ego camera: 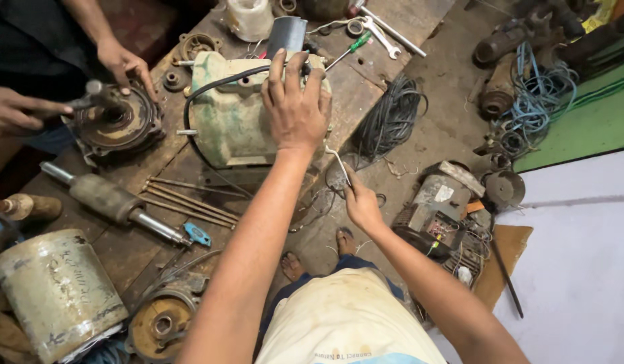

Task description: The person uses a wrench to tighten bolts on the terminal box of a cylindrical electrical motor. They rotate the motor to access different sides and continue tightening fasteners while another person works nearby.

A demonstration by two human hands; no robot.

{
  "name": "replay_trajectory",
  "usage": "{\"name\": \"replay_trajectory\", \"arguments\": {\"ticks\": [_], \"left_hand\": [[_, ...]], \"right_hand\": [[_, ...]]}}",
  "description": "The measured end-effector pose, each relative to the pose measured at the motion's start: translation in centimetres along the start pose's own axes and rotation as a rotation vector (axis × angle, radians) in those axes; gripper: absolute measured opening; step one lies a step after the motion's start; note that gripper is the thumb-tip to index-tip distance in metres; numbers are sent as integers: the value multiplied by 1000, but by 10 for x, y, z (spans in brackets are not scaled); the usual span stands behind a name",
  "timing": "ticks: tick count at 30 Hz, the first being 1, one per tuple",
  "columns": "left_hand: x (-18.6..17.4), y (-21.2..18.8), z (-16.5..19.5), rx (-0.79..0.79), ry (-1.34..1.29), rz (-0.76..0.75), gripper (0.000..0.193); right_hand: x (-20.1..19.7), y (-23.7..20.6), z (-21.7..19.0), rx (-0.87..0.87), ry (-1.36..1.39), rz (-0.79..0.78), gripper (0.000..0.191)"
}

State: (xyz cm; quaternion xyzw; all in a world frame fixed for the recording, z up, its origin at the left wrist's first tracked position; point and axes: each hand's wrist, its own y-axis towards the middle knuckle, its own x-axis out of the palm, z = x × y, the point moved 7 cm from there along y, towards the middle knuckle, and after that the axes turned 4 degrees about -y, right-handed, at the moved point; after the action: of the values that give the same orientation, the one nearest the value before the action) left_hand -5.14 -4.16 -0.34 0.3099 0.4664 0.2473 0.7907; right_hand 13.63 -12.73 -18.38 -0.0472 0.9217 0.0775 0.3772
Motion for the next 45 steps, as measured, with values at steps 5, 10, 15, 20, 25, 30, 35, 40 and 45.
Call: {"name": "replay_trajectory", "arguments": {"ticks": [5, 10, 15, 20, 25, 30, 35, 40, 45], "left_hand": [[-2, 4, 4, 3, 33, -1, 24], [3, 3, 3, -1, 33, -11, 26], [7, 3, -2, -9, 31, -3, 28], [6, 1, -7, 5, 6, -6, 30], [13, -2, -19, -10, -1, -20, 25], [12, -10, -37, -23, -26, -38, 46], [3, -16, -51, -22, -138, 23, 39], [5, -26, -61, -12, -111, 93, 32], [10, -34, -65, -48, -84, 67, 36]], "right_hand": [[13, 12, -3, 40, 40, -101, 61], [38, 17, -20, 81, 112, -167, 67], [45, 15, -35, -90, 155, 55, 59], [71, -6, -1, 313, 262, -178, 50], [85, -27, -11, 284, 33, -294, 55], [102, -24, -38, 239, -34, -356, 57], [122, -26, -88, 36, -202, -521, 61], [137, -33, -101, 141, -280, -644, 55], [163, -42, -99, 115, -327, -705, 48]]}}
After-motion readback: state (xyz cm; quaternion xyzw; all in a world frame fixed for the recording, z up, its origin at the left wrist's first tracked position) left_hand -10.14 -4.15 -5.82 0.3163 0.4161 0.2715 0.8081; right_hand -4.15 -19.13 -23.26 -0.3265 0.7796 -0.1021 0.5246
